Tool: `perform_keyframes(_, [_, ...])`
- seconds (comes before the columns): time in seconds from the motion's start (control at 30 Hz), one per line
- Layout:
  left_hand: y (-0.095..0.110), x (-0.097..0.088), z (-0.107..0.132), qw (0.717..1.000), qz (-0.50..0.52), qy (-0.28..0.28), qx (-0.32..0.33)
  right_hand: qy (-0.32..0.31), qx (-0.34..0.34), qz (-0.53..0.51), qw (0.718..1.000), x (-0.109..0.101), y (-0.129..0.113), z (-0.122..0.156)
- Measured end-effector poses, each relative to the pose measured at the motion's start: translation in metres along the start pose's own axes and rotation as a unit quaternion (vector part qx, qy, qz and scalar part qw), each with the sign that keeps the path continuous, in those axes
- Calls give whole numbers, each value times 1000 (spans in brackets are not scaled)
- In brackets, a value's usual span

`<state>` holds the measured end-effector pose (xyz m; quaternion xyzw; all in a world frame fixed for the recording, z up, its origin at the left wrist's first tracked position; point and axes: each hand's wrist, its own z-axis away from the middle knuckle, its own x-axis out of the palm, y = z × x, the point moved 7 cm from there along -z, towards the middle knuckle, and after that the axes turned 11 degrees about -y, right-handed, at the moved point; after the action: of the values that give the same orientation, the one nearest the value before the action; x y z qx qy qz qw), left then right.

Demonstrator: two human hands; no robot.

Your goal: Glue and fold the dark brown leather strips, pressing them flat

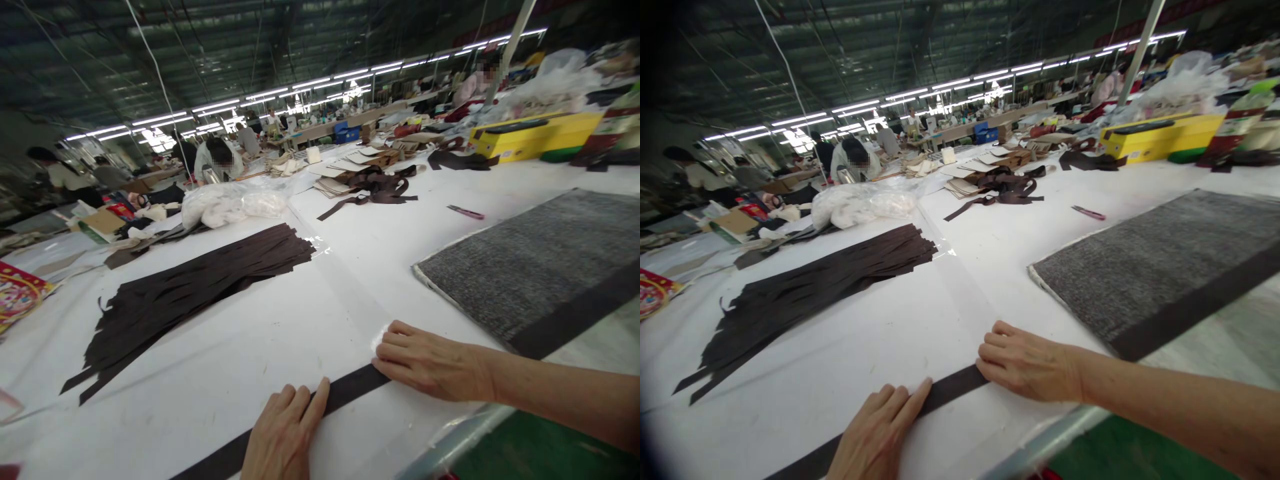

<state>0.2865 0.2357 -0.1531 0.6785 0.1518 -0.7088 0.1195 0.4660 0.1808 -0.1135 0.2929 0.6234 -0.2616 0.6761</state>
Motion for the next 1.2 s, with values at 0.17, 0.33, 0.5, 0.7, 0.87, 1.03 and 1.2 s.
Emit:
perform_keyframes(0.17, [6, -3, -7, 999, -32, -10, -19, 19, 13, -4, 1000, -1, 4, 15])
perform_keyframes(0.33, [11, -4, -6, 996, -80, 20, -19, 22, 46, 18, 999, -6, 12, 22])
perform_keyframes(0.5, [16, -4, -4, 991, -131, 32, 13, 51, 86, -22, 995, -12, -8, -12])
perform_keyframes(0.7, [17, -4, -3, 992, -122, 23, 8, 22, 110, -46, 993, 9, -16, 3])
perform_keyframes(0.87, [16, -6, -4, 993, -112, 28, -28, 47, 176, 18, 983, -3, 1, 27])
perform_keyframes(1.03, [21, -6, -4, 995, -89, 33, -20, 53, 166, -32, 984, 1, -26, -11])
perform_keyframes(1.2, [1, 0, 26, 996, -16, 46, -80, 104, 196, 16, 975, 12, -23, 9])
